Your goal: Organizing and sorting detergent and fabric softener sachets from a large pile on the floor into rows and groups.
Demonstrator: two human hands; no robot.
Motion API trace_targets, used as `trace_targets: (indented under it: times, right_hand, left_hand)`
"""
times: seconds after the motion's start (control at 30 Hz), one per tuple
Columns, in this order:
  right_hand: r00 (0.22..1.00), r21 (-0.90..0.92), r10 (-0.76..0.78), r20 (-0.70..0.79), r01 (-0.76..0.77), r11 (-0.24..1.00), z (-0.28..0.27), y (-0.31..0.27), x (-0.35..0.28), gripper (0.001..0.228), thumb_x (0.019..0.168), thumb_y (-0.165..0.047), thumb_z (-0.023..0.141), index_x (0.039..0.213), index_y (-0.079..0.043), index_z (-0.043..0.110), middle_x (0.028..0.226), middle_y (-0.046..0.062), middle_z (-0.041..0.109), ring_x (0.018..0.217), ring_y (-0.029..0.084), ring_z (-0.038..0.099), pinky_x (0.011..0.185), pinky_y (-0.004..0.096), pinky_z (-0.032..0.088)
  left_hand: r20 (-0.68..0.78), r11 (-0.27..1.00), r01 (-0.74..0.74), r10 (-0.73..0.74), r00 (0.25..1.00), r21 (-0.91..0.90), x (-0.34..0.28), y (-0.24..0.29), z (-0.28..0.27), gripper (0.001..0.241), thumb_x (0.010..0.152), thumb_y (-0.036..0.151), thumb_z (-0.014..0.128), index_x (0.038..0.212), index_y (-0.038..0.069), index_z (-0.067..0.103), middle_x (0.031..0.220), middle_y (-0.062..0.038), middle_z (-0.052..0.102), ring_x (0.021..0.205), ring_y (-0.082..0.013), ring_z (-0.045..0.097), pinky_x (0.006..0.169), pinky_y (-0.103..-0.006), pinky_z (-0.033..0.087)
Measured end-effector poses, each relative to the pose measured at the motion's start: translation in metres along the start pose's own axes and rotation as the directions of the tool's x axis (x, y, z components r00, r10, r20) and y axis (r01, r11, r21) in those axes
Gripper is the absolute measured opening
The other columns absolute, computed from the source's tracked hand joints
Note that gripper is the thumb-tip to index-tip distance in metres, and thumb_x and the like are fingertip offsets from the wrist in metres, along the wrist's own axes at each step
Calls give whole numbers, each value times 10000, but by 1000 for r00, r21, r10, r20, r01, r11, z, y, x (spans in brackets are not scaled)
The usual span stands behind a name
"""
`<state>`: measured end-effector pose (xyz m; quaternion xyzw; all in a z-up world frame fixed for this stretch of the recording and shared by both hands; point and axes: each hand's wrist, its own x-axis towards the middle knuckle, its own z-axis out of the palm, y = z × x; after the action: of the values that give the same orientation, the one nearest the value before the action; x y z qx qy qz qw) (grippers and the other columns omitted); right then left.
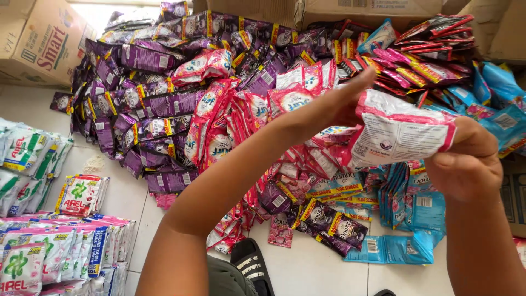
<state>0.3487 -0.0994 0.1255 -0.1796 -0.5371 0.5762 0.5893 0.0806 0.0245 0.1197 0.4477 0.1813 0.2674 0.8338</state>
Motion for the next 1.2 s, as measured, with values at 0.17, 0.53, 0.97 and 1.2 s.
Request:
trace_targets:
  times: [0.17, 0.53, 0.97, 1.2]
  right_hand:
    - [993, 98, 13, 121, -25, 995, -5, -16, 13, 228, 897, 6, 607, 1098, 73, 692, 1232, 221, 727, 1213, 328, 678, 1140, 457, 488]
    - [862, 141, 444, -246, -422, 896, -89, 103, -36, 550, 957, -250, 577, 1464, -50, 507, 1431, 106, 617, 1346, 254, 559, 1105, 433, 457]
    - [382, 194, 922, 54, -910, 366, -47, 184, -98, 494, 965, -341, 589, 1354, -37, 603, 1188, 120, 753, 984, 196, 744, 877, 387, 595]
    - [348, 140, 935, 65, -931, 336, -65, 223, -146, 298, 965, -162, 738, 1212, 2, 711, 1061, 84, 754, 870, 149, 685, 773, 346, 537]
  left_hand:
    - [185, 970, 122, -83, 979, -209, 14, 12, 42, 719, 1027, 595, 543, 1392, -23, 590, 1358, -150, 669, 1165, -201, 698, 1072, -395, 521]
    - [121, 866, -424, 406, 906, 264, 43, -55, 84, 316, 1055, 233, 685, 1259, -9, 680, 1062, -64, 751, 998, -114, 681, 923, -342, 582]
    - [369, 663, -398, 194, 909, 633, -123, -262, 114, 485, 1052, 120, 604, 1521, 194, 510, 1404, -141, 636, 1236, -327, 650, 1096, -431, 533]
    - [481, 379, -455, 29, 876, 806, -151, -314, 89, 563, 912, 142, 617, 1470, 216, 584, 1493, -134, 578, 1409, -332, 501, 1168, -564, 368]
